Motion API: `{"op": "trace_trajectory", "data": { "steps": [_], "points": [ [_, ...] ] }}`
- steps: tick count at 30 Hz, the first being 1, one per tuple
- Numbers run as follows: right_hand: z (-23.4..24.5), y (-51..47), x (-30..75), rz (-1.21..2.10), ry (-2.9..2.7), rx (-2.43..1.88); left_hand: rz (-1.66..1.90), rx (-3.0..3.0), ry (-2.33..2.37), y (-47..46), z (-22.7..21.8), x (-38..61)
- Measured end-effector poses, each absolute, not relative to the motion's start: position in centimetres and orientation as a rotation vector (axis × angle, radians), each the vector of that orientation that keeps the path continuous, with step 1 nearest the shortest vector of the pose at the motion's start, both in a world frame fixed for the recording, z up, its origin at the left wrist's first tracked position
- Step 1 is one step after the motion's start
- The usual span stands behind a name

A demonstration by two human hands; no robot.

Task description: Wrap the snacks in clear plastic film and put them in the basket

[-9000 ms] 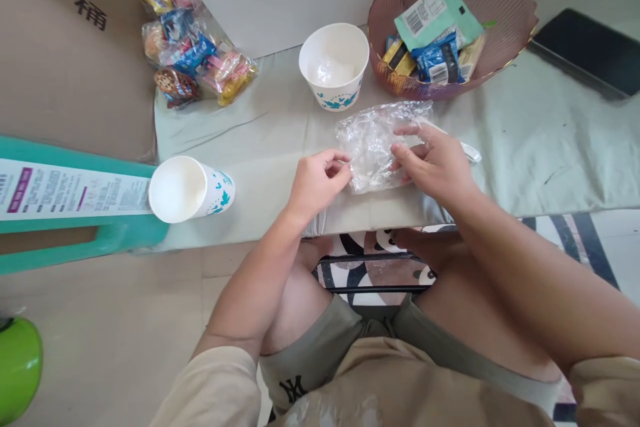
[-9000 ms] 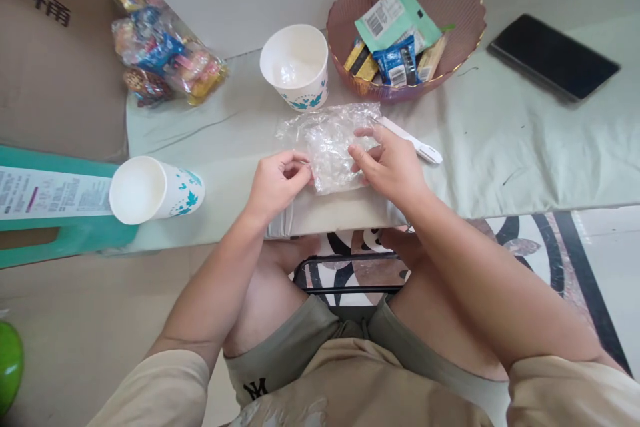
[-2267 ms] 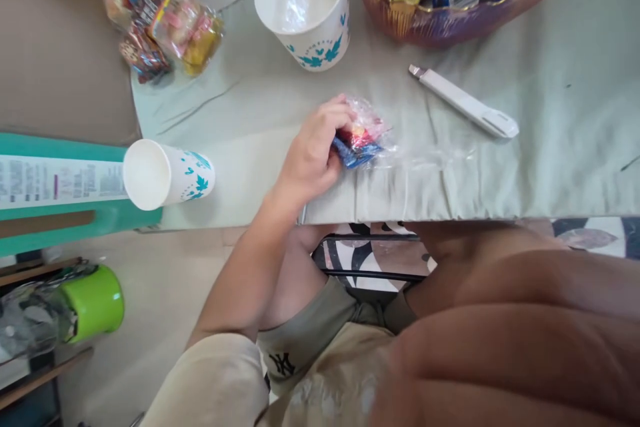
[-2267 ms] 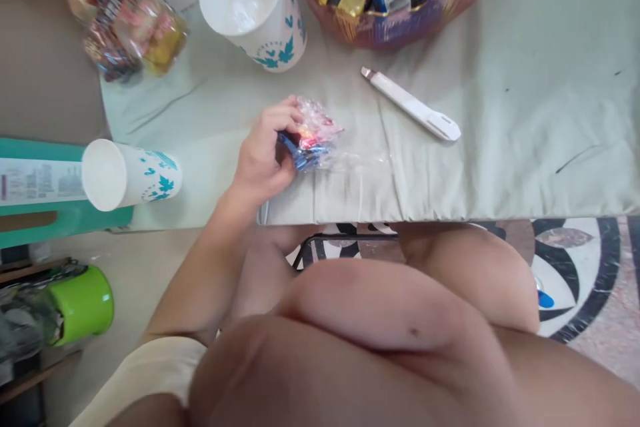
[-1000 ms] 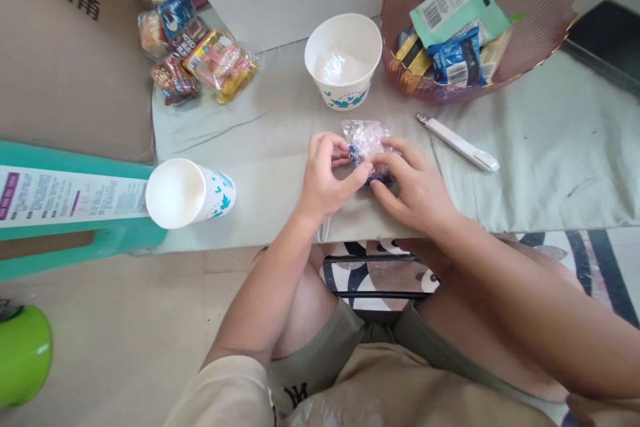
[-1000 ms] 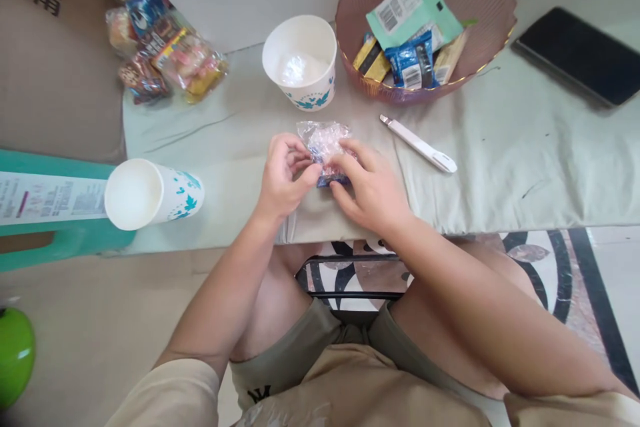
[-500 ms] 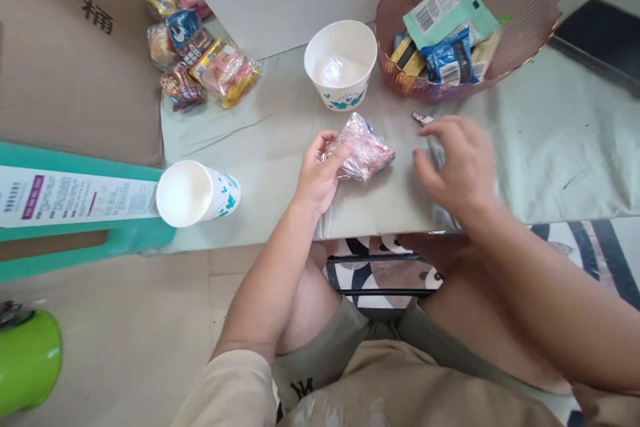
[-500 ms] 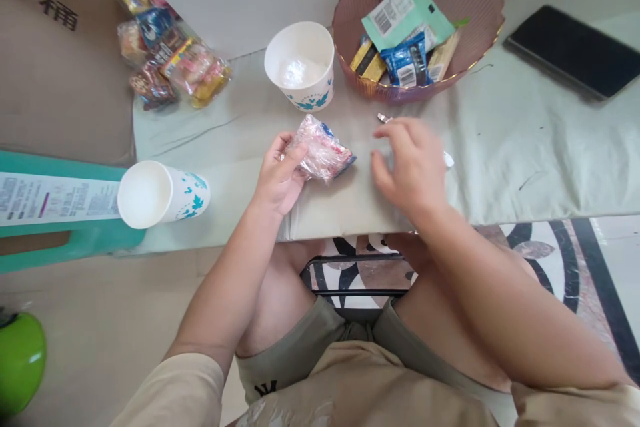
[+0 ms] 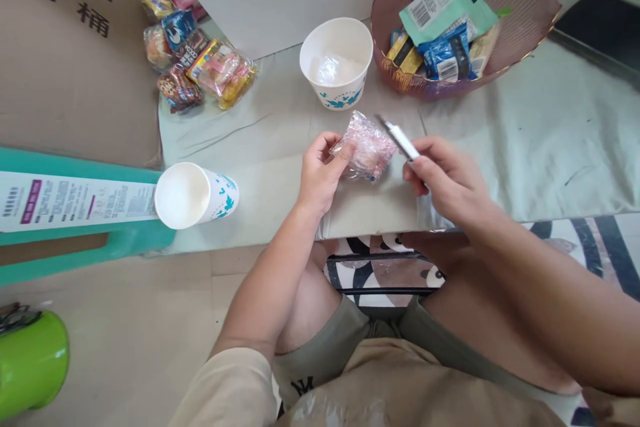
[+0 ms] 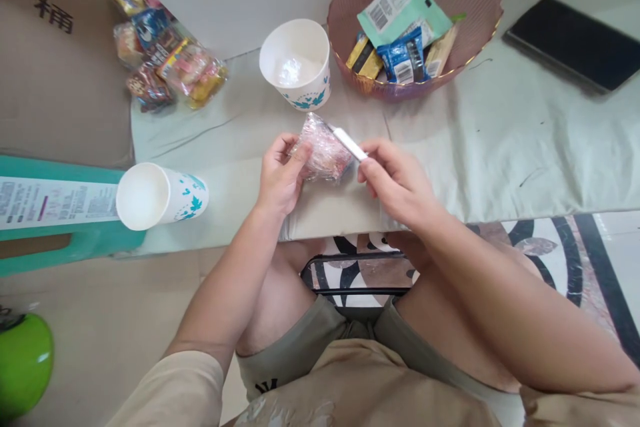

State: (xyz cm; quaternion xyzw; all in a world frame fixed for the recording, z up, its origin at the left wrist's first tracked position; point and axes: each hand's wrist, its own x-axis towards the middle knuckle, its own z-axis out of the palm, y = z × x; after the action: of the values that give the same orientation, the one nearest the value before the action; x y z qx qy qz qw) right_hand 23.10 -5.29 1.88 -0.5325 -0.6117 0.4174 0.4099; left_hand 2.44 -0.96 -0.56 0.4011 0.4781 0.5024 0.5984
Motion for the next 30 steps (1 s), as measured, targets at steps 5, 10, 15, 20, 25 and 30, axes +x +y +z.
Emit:
{"op": "trace_trajectory", "data": {
  "steps": [5,10,15,20,25,30],
  "points": [
    [1.8,-5.2,22.1,1.117,-1.633,-1.36,1.138,0.911,1.074,-1.0,-0.8,2.6],
    [1.3,-5.1,22.6,1.226,-1.502,-1.48,1.238,0.94,1.04,-1.0,-1.1,3.0],
    [2.3,-5.1,22.6,1.208,-1.528,-1.586,1.348,0.957,1.081,-0.9,-1.3,3.1],
    [3.4,-5.1,22.6,1.137,-1.615,-1.675,1.436,0.941,1.113,-0.8,-1.1,2.7],
    [3.6,-5.0,22.9,1.154,-1.678,-1.733,1.501,0.828,1.123,-0.2,-0.9,1.9],
    [3.6,-4.9,23.7,1.097,-1.771,-1.745,1.491,0.747,1.148,0.6,-1.2,0.4]
  ]
}}
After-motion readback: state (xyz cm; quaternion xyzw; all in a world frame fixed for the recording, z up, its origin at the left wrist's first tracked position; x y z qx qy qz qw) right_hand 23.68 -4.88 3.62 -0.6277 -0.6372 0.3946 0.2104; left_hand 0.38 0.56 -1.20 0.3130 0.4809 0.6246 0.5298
